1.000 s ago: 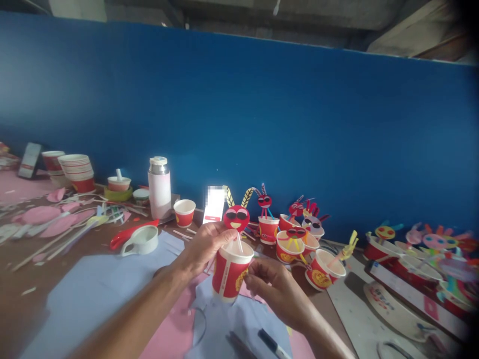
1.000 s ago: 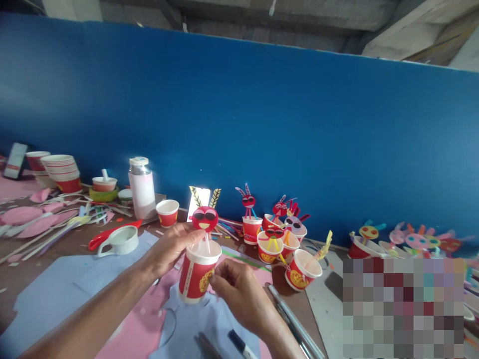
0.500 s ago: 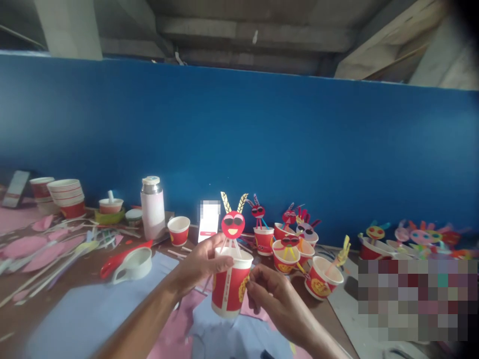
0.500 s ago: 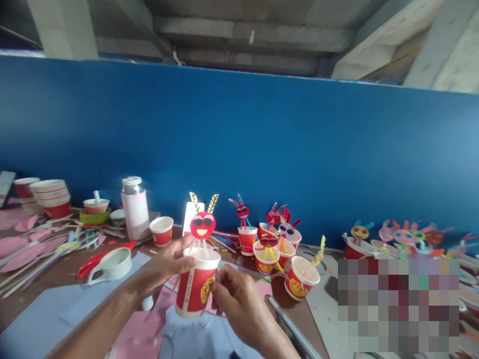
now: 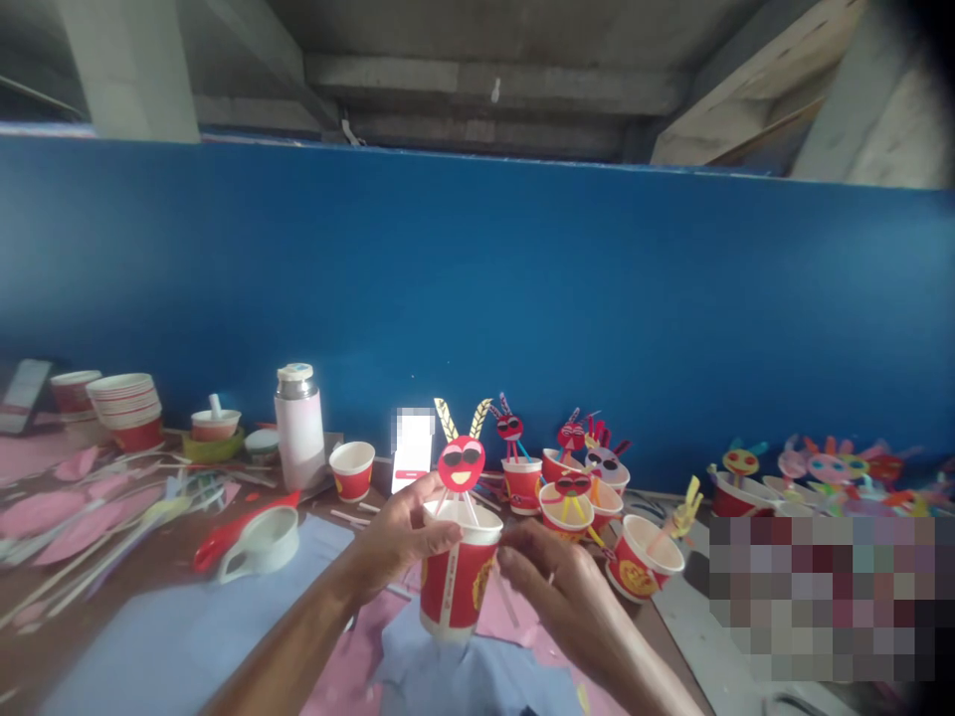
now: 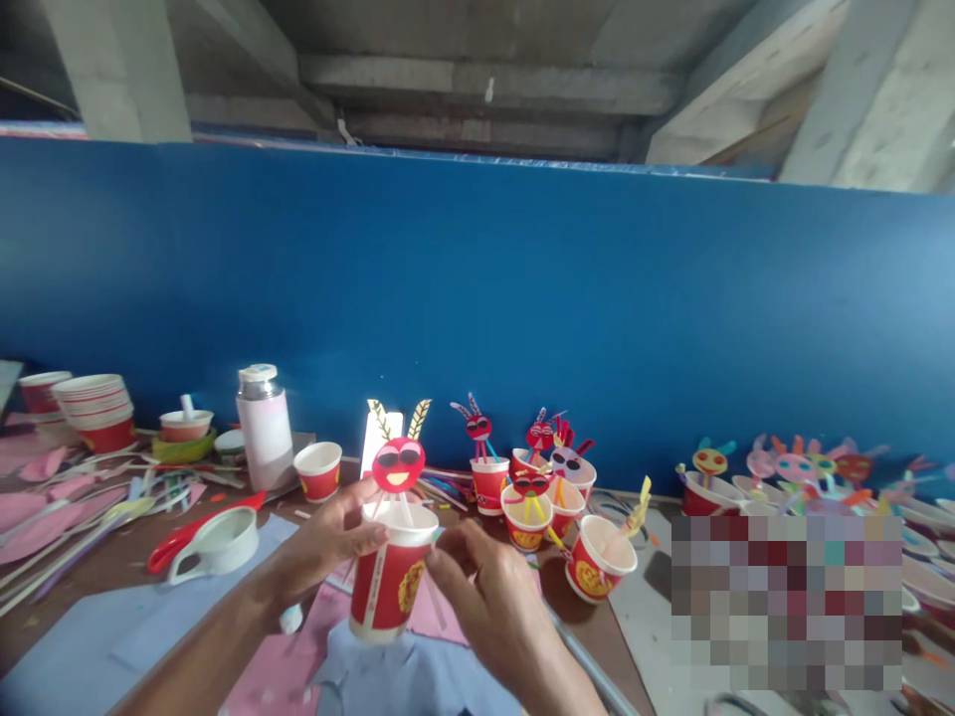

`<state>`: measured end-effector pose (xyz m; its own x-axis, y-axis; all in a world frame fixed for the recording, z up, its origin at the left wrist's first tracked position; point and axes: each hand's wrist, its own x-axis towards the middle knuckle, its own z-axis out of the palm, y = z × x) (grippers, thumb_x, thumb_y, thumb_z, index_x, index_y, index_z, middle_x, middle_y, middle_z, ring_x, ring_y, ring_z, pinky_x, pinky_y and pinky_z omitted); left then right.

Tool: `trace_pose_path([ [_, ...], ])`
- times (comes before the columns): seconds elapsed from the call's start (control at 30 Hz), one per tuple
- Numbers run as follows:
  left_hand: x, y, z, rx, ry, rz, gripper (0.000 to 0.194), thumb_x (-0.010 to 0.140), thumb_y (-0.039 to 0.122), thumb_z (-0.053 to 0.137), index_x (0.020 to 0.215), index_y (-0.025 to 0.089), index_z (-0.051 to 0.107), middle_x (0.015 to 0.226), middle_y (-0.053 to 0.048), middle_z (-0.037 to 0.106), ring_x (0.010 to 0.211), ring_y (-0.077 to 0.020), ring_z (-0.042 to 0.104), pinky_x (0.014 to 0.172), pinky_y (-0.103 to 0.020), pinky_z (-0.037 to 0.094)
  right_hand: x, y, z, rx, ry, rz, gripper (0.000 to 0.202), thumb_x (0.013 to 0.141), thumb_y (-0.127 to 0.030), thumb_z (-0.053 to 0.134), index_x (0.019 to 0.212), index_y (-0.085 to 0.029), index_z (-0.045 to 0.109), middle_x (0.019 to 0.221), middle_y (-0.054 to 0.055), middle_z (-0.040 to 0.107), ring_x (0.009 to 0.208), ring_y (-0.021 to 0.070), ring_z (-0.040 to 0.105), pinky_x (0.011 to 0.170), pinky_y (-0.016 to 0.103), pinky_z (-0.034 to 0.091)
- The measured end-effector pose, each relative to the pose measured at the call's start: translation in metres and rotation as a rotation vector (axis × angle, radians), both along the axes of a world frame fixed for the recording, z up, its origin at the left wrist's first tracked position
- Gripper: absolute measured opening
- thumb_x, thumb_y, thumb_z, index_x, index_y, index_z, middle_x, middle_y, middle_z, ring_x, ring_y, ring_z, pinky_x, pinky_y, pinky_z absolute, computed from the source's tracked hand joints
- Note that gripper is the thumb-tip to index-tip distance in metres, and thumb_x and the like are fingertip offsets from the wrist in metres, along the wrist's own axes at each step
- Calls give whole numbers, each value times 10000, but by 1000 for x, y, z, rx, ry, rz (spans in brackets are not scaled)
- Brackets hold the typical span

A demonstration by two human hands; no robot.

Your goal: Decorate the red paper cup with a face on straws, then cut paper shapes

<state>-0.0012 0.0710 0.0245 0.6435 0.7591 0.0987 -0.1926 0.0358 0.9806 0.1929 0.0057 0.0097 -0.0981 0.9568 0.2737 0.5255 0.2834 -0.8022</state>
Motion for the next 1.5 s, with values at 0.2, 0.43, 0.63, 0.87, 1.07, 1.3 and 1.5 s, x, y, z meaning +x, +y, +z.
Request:
trace_pose_path([
  [0.2, 13, -8, -5, 101, 55, -21, 767, 709, 284, 715, 1348, 236, 294, 1221, -126, 568, 1055, -292, 572, 849, -392, 474, 8, 1, 12, 27, 181, -65, 250, 857, -378, 515, 985, -217, 657, 973, 58, 672, 907, 227, 600, 770, 339, 459],
  [0.43, 17, -16, -7, 143, 194, -64, 882, 714, 318, 703, 1404, 239, 160, 1368, -153, 421, 1097, -295, 544, 921, -441, 439, 5, 1, 14, 9, 284, 65, 173, 809, -328, 606, 943, -272, 700, 963, 25, 658, 952, 209, 587, 820, 323, 457],
  [0.63, 25, -22, -14, 161, 183, -21, 894, 697, 318, 715, 1403, 262, 171, 1346, -115, 464, 1166, -294, 493, 936, -440, 430, 1, 8, -4, -33, 409, 18, 232, 741, -378, 680, 894, -203, 690, 795, 31, 672, 794, 206, 625, 733, 321, 474],
  [0.87, 28, -26, -11, 190, 188, -52, 860, 696, 324, 719, 1396, 272, 221, 1416, -110, 367, 1252, -302, 395, 976, -452, 407, 0, 9, -7, -98, 592, 103, 270, 739, -376, 676, 917, -174, 695, 869, 76, 721, 786, 231, 669, 702, 332, 509],
  [1.07, 37, -36, -21, 235, 196, 88, 911, 702, 324, 713, 1413, 279, 144, 1352, -122, 439, 1182, -292, 478, 968, -465, 414, -4, 6, -4, 10, 522, -108, 185, 736, -316, 664, 870, -196, 710, 833, 36, 733, 789, 214, 666, 715, 300, 504],
  [1.3, 53, -51, -33, 546, 345, 353, 923, 671, 266, 713, 1406, 228, 156, 1335, -146, 447, 1225, -324, 410, 1009, -541, 335, -8, 9, -6, 32, 463, -265, 177, 708, -268, 656, 847, -172, 709, 765, 23, 725, 739, 219, 659, 662, 287, 501],
  [1.5, 56, -48, -36, 452, 309, 374, 982, 666, 258, 721, 1410, 231, 81, 1242, -122, 521, 1154, -287, 486, 983, -489, 385, -11, 9, -8, 20, 467, -280, 140, 717, -266, 648, 799, -161, 693, 730, 26, 709, 740, 214, 646, 669, 283, 488],
])
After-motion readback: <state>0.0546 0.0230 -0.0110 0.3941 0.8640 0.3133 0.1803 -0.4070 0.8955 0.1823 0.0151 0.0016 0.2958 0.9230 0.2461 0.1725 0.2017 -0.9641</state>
